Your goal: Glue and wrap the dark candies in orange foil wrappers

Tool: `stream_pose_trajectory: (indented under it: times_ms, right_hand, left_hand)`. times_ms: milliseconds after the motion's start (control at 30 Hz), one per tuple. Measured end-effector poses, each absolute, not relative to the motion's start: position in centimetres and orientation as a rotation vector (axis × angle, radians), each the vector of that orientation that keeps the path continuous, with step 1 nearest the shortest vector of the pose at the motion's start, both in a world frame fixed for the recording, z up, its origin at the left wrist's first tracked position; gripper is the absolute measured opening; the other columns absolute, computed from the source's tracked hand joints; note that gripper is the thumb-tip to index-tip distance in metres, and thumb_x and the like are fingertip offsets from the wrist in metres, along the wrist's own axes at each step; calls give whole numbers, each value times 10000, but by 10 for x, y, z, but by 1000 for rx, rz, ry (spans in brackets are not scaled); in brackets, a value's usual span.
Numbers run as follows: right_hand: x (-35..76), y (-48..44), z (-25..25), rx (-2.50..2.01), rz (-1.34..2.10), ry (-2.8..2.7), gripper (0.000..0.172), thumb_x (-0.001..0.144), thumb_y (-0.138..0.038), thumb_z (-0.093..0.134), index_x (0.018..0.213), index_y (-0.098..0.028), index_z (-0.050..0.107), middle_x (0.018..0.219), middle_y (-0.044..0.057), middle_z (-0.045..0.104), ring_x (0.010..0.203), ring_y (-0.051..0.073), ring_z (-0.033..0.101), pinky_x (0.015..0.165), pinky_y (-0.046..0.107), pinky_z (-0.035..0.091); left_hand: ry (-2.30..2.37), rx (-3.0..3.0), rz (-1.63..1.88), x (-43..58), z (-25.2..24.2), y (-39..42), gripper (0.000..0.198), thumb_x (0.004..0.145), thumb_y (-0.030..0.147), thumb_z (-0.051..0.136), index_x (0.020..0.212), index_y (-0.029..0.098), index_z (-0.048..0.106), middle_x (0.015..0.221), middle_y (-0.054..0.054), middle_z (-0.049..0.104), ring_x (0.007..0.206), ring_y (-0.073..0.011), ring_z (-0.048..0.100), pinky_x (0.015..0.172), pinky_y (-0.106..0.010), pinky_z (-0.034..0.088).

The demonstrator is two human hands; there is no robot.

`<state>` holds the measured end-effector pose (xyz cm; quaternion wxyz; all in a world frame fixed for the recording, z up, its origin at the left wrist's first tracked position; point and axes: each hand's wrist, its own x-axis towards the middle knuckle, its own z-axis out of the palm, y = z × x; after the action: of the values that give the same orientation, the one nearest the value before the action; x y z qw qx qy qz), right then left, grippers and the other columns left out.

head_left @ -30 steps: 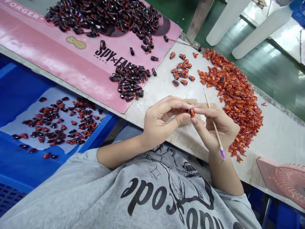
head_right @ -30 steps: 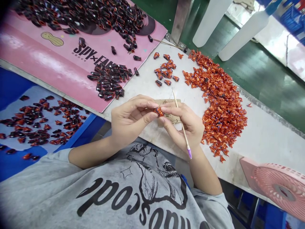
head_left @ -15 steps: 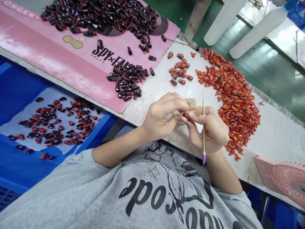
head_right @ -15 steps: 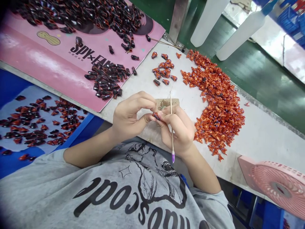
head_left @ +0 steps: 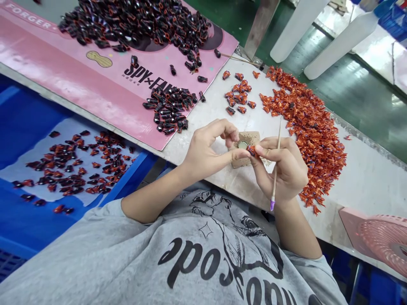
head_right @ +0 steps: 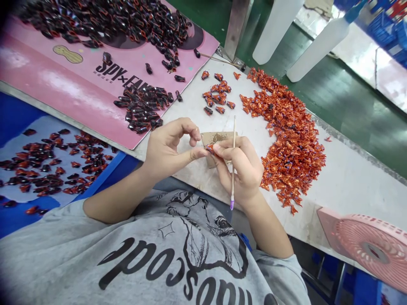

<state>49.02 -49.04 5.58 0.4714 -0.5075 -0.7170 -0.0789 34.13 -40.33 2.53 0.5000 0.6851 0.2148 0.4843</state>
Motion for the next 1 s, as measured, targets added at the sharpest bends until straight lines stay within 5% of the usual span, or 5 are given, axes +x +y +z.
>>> stream_pose_trajectory:
  times_ms: [233,367,467,600,1000]
  right_hand:
    - [487,-494,55,-1194,-105,-1794,186,865,-83,703,976,-219,643,931,37,665,846,159,677,690,293,574]
    - [488,-496,51,-1226,287,-1605,331,884,-325,740,1174,-226,616,1053,73,646,933,206,642,794,383,569]
    - [487,-497,53,-1212,509,-1539,266,943,-472,645,984,-209,631,903,37,630,838,174,603,756,344,514]
    - [481,-499,61,-1183,724,-1521,362,996,-456,564,759,-182,569,740,0,553,704,124,539,660,278,443]
    - [484,-498,63,-1141,621,-1646,375,1007,-445,537,739,-183,542,708,6,533,657,124,528,604,278,463]
  left_hand:
    - [387,1565,828,338,41,-411,505,928,551,554,587,181,515,542,25,478,522,-94,408,536,-260,364]
    - [372,1506,909,340,40,-415,462,937,516,547,615,184,536,569,7,516,546,-110,443,546,-270,384]
    - [309,1555,1014,342,36,-418,372,938,428,576,656,186,558,586,13,520,536,-101,432,533,-261,375]
    - [209,1681,1183,345,33,-422,321,915,353,622,650,200,525,556,31,489,525,-98,438,551,-267,387]
    - [304,1684,1085,349,31,-426,468,898,567,544,576,229,510,493,21,457,478,-120,422,586,-340,424]
